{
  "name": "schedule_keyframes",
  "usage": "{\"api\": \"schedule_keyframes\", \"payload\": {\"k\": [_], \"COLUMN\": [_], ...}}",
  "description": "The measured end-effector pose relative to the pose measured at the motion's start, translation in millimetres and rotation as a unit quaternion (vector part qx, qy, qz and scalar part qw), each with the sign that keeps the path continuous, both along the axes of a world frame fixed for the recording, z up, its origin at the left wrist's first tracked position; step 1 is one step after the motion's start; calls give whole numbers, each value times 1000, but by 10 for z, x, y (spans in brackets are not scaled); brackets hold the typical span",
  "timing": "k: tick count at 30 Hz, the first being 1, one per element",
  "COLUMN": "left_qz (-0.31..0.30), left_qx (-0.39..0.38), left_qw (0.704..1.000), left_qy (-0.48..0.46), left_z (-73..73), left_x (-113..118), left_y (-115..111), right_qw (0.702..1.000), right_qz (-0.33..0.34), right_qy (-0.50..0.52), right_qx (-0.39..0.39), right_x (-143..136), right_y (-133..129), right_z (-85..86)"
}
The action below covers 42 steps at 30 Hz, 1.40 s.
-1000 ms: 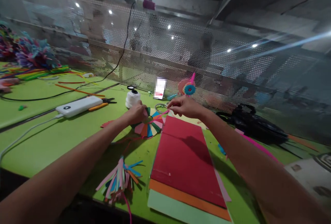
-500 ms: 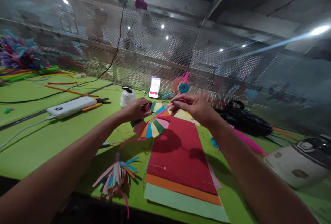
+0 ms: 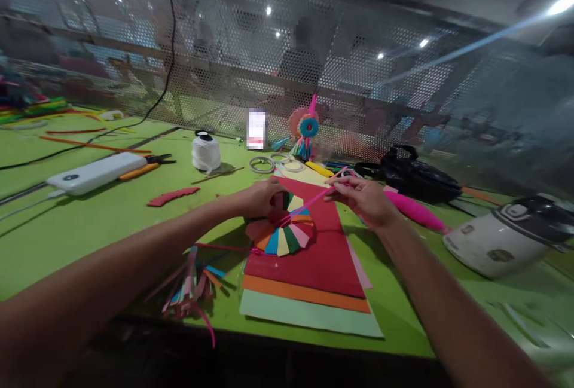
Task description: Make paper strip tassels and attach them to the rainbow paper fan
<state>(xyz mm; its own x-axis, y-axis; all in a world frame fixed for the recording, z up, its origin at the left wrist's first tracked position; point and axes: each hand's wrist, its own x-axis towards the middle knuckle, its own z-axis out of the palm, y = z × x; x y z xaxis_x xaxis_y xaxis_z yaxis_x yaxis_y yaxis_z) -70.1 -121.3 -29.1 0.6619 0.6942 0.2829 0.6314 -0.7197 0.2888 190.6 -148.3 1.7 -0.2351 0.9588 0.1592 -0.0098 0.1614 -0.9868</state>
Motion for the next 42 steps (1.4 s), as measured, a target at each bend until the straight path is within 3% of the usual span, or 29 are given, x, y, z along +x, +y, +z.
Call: {"api": "schedule_keyframes", "payload": {"k": [9,14,22,32,37,42], "left_qz": [-23,-44,-48,-48,-32,-64], "left_qx": [-24,-52,2,-9,-24,-2], "left_qw": [999,997,998,998,999,998], "left_qy": [-27,-32,-49,-49,-6,12], "left_z": [264,367,246,130,185,229], "left_x": [118,60,-26,-2,-12,-52], "left_y": [68,121,197,241,228,281], "right_qw": [997,991,987,984,974,970], "right_qz": [-25,-42,-105,-153,-205,-220], "right_qy": [31,6,10,84,93,93], "right_qx": [72,131,118,45,0,-33], "right_x": [-197,-303,-310,-393,-409,-395], "right_y": [134,123,259,411,458,549], "right_z": [270,379,252,307,274,245]}}
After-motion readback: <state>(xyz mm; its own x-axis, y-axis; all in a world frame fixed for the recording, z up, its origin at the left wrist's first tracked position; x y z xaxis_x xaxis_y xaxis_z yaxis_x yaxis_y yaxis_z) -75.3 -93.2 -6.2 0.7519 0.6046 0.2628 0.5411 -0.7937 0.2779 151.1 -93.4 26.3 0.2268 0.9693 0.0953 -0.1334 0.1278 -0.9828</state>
